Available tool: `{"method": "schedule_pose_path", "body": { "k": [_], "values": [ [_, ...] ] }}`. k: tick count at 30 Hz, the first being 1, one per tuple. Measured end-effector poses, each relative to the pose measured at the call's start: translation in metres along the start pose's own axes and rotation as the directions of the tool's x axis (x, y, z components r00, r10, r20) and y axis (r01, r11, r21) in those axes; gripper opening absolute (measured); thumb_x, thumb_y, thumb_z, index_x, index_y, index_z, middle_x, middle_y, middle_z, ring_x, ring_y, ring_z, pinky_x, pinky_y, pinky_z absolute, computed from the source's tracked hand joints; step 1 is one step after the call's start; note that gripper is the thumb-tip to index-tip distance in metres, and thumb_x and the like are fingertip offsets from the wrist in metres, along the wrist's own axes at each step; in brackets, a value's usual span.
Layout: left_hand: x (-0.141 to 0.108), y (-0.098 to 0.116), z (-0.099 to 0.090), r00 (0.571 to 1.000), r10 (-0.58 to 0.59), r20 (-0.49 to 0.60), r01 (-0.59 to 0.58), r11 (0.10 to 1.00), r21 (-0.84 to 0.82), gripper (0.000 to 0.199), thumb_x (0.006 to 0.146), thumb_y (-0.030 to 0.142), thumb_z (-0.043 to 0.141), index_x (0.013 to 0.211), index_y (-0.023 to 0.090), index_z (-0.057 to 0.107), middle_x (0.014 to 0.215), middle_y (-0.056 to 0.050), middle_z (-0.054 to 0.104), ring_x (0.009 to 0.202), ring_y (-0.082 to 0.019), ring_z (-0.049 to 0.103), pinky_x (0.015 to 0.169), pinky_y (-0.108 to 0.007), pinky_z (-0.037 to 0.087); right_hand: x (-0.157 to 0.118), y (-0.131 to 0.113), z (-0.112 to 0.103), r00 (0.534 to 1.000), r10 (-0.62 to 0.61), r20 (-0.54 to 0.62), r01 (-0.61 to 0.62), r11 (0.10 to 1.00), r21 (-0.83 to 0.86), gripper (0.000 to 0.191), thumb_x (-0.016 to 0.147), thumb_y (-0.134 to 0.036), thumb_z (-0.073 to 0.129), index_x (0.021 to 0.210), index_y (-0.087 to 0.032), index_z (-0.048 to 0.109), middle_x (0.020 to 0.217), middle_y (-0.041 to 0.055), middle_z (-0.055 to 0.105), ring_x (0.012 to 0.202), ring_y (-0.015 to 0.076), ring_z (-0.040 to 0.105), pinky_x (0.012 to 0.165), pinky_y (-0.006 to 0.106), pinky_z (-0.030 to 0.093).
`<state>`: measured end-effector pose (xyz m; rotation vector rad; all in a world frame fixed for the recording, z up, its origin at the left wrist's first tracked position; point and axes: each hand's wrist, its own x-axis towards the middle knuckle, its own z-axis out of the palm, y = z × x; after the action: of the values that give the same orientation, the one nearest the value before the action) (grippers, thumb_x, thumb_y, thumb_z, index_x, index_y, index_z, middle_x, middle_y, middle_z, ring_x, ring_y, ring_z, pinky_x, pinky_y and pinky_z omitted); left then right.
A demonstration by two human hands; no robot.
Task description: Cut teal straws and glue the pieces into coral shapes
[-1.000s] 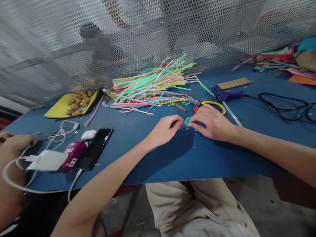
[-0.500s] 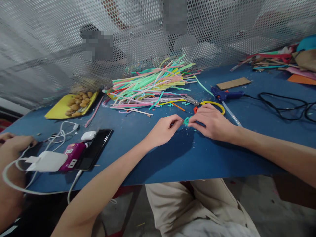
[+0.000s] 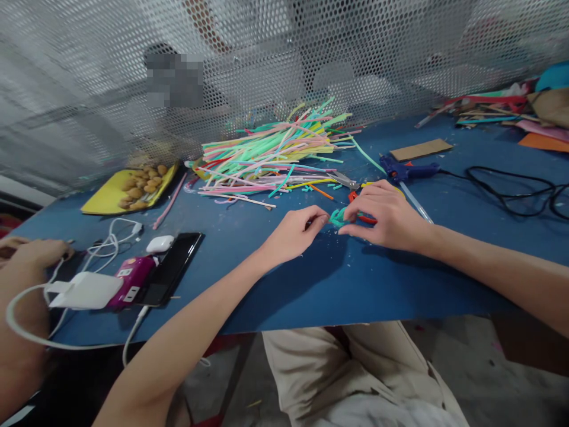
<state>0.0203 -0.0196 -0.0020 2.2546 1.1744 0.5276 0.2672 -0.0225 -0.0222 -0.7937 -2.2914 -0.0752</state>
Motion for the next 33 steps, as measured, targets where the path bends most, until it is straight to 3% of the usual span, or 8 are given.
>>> {"method": "schedule_pose_path", "body": {
  "k": [4,7,11,16,22,27,33],
  "values": [
    [0.0,-0.004,-0.002,0.999,0.036,-0.001,-0.036,0.988,0.15,0.031,0.105,0.038,0.042,0.105,0.02,0.067,0.081,0.0,0.07,0.067,-0.013,0.059,0.064,-0.026,0.037,0.002,0.001,-0.011,0.996,0.078,-0.042,-0.075,0.995,0.059,0.031,0.087,-0.049,0.075,0.094,-0.021,0.065,0.084,0.0031,0.07,0.081,0.0205,0.063,0.082,0.037,0.041],
    [0.0,-0.009,-0.005,0.993,0.111,-0.038,-0.093,0.941,0.326,0.03,0.107,0.038,0.042,0.112,0.023,0.068,0.099,-0.002,0.076,0.084,-0.017,0.068,0.07,-0.027,0.042,0.003,0.003,-0.016,0.989,0.141,-0.044,-0.137,0.987,0.088,0.027,0.09,-0.044,0.07,0.104,-0.021,0.065,0.096,0.0082,0.071,0.09,0.0239,0.063,0.084,0.038,0.045],
    [0.001,-0.015,-0.012,0.957,0.284,-0.052,-0.226,0.85,0.476,0.031,0.109,0.037,0.041,0.114,0.024,0.068,0.113,-0.001,0.076,0.101,-0.017,0.07,0.081,-0.027,0.045,0.002,0.007,-0.014,0.981,0.183,0.07,-0.19,0.976,0.11,0.034,0.09,-0.04,0.069,0.118,-0.02,0.064,0.105,0.0094,0.073,0.094,0.0245,0.065,0.088,0.038,0.048],
    [0.002,-0.016,-0.016,0.909,0.416,-0.01,-0.325,0.724,0.609,0.032,0.108,0.041,0.043,0.114,0.026,0.071,0.101,-0.002,0.076,0.091,-0.016,0.067,0.082,-0.03,0.041,-0.002,0.004,-0.008,0.965,0.168,0.204,-0.188,0.979,0.082,0.026,0.096,-0.042,0.062,0.104,-0.021,0.073,0.086,0.0048,0.076,0.077,0.0196,0.066,0.075,0.032,0.045],
    [-0.002,-0.006,-0.014,0.887,0.463,0.011,-0.362,0.679,0.639,0.031,0.108,0.04,0.044,0.117,0.024,0.069,0.101,-0.004,0.076,0.092,-0.017,0.068,0.08,-0.03,0.041,-0.003,-0.003,-0.003,0.978,0.071,0.195,-0.077,0.997,0.025,0.026,0.098,-0.038,0.058,0.09,-0.02,0.076,0.076,0.0044,0.074,0.071,0.0185,0.064,0.075,0.033,0.041],
    [-0.006,-0.004,-0.011,0.88,0.474,0.01,-0.386,0.704,0.596,0.054,0.096,0.063,0.056,0.131,0.022,0.063,0.119,-0.007,0.075,0.103,-0.023,0.07,0.087,-0.033,0.046,-0.004,-0.002,-0.004,0.995,0.012,0.1,-0.012,1.0,0.0,0.029,0.098,-0.037,0.057,0.082,-0.02,0.074,0.066,0.0033,0.067,0.064,0.0163,0.057,0.072,0.031,0.04],
    [-0.006,-0.005,-0.007,0.879,0.476,-0.009,-0.371,0.698,0.612,0.062,0.089,0.071,0.06,0.127,0.023,0.066,0.106,-0.008,0.076,0.095,-0.023,0.069,0.083,-0.033,0.044,-0.004,-0.004,-0.003,0.999,-0.027,0.034,0.027,1.0,-0.004,0.031,0.097,-0.037,0.059,0.075,-0.02,0.072,0.06,0.0011,0.061,0.059,0.0148,0.052,0.068,0.032,0.039]
  ]
}}
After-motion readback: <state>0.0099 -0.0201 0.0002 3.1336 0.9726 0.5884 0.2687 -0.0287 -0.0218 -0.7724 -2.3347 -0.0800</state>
